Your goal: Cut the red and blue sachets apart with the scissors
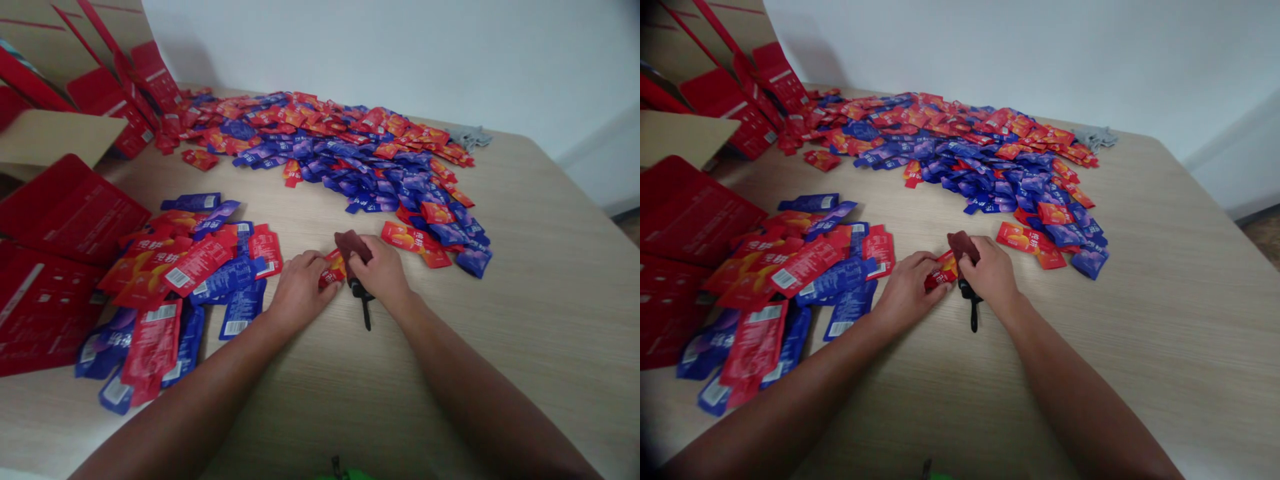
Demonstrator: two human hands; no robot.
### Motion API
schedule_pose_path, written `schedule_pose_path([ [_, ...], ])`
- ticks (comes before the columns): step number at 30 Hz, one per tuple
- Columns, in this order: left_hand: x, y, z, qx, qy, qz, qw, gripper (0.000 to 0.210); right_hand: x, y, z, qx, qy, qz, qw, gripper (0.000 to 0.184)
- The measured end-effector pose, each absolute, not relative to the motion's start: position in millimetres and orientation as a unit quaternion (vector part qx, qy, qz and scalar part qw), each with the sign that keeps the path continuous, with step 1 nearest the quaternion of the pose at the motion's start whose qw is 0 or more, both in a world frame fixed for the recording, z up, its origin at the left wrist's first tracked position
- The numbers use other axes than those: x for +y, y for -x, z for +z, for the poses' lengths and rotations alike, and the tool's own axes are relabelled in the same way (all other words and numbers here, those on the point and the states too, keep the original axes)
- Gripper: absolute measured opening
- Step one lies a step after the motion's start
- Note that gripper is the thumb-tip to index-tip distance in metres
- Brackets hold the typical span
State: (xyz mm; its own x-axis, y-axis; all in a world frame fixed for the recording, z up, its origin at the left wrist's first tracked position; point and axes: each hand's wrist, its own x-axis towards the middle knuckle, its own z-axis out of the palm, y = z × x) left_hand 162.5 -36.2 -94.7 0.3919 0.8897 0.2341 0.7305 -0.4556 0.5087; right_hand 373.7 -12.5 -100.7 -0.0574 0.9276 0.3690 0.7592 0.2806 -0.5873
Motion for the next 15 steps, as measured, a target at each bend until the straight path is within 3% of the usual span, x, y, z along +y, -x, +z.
schedule_pose_path([
  [15,-36.6,-163.1,-94.5,0.496,-0.817,0.249,0.155,0.029,-14.6,-374.8,-95.9,-0.756,0.53,0.164,0.347,0.026],
])
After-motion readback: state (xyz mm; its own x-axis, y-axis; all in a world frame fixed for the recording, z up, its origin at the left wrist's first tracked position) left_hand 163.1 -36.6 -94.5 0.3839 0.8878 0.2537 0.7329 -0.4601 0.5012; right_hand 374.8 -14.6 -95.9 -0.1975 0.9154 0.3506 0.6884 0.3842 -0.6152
